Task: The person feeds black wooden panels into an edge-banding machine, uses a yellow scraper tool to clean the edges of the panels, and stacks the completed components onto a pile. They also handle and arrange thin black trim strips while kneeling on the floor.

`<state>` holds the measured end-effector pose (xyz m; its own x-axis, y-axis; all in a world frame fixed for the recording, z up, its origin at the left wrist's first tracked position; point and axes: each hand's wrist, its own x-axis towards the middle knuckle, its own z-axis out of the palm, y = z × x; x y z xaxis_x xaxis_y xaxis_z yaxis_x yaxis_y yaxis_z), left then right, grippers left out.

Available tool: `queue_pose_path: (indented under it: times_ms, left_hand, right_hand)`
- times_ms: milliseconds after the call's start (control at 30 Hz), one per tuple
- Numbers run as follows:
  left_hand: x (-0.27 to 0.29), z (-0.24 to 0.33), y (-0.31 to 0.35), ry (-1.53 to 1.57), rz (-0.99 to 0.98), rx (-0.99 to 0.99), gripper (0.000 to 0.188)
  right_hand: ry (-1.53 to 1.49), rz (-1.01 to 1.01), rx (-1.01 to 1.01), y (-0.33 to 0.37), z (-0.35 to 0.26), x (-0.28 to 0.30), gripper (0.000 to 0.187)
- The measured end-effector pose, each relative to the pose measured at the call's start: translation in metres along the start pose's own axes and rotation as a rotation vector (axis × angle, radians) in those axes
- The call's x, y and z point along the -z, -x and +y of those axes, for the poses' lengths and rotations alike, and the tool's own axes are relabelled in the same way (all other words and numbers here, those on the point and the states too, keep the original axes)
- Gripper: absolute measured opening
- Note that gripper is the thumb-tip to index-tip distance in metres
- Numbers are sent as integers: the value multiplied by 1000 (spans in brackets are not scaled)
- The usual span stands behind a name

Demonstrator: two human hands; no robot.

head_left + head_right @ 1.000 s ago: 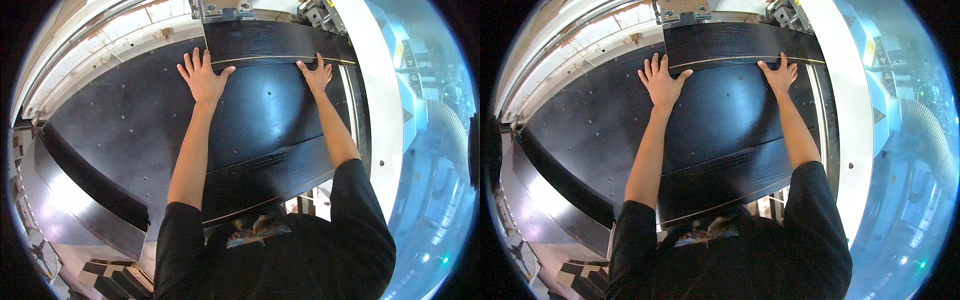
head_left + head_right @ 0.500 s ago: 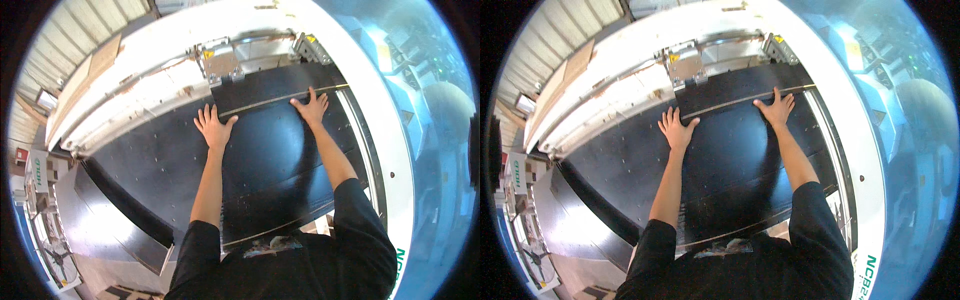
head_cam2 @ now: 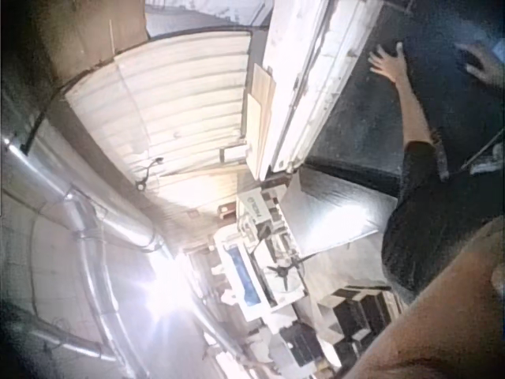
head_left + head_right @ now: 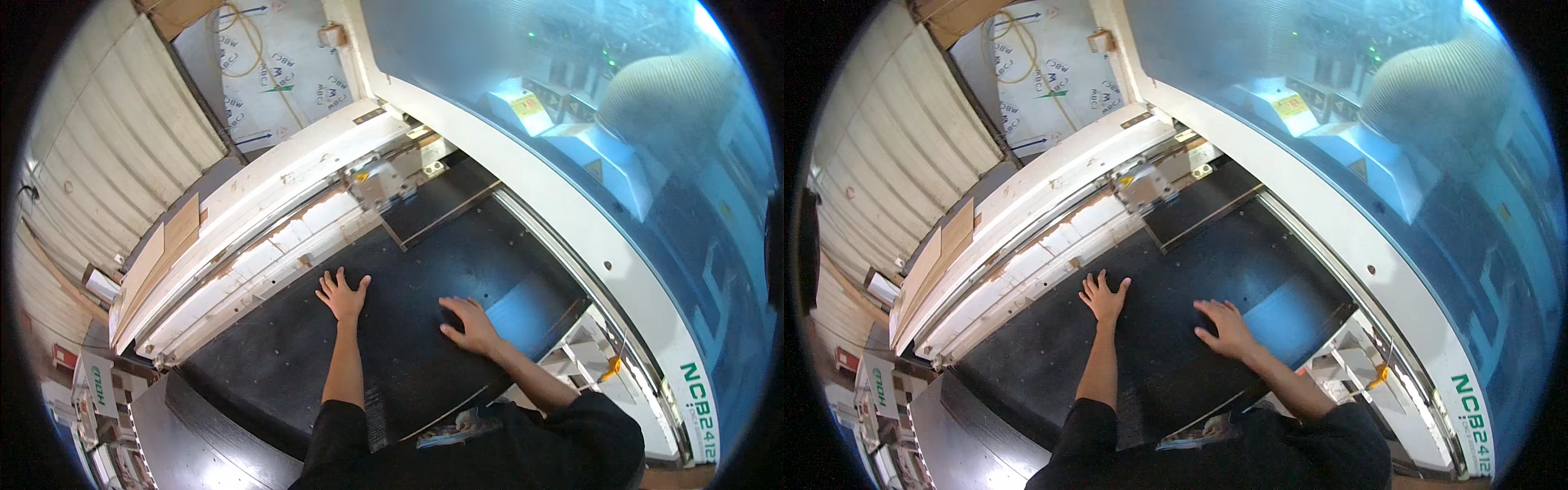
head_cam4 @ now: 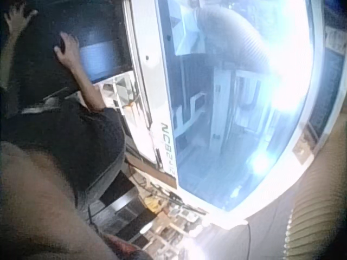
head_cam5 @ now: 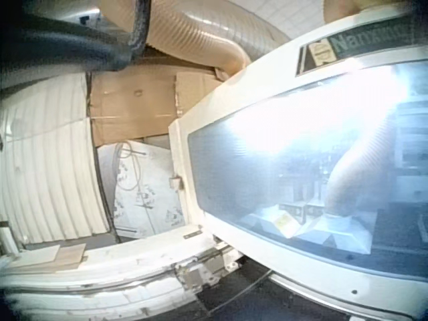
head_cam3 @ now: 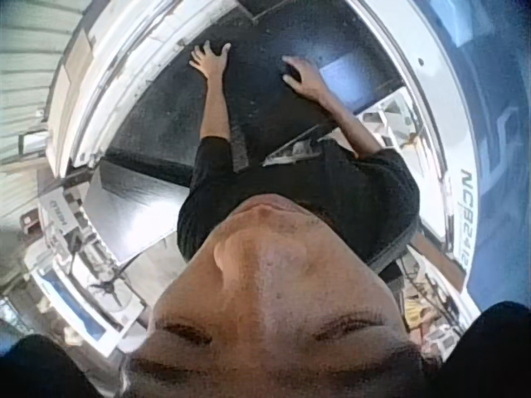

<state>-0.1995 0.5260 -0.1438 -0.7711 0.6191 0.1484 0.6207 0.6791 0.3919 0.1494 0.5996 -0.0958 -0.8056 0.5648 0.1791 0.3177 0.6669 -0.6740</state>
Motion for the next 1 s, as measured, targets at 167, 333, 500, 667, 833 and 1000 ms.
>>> queue_pose_path:
  times_ms: [167,333,500,667,833,1000]
  left_hand:
    - [3,-7,6,-24,-4,-84,91]
    - [2,-6,27,-50,-18,-138,88]
    - [0,-6,46,-34,-5,-206,85]
    - [8,-6,67,-17,-70,-259,85]
    - [48,27,102,436,-327,-302,81]
    - [95,124,212,680,-836,-608,85]
  right_hand:
    - [14,423,-83,115,12,31,54]
    - [641,1113,-493,226,57,86,54]
    - [760,915,-1025,324,104,95,57]
    - [755,908,-907,351,132,102,36]
    - [598,921,-865,314,92,135,27]
    - [367,633,-529,208,-27,154,22]
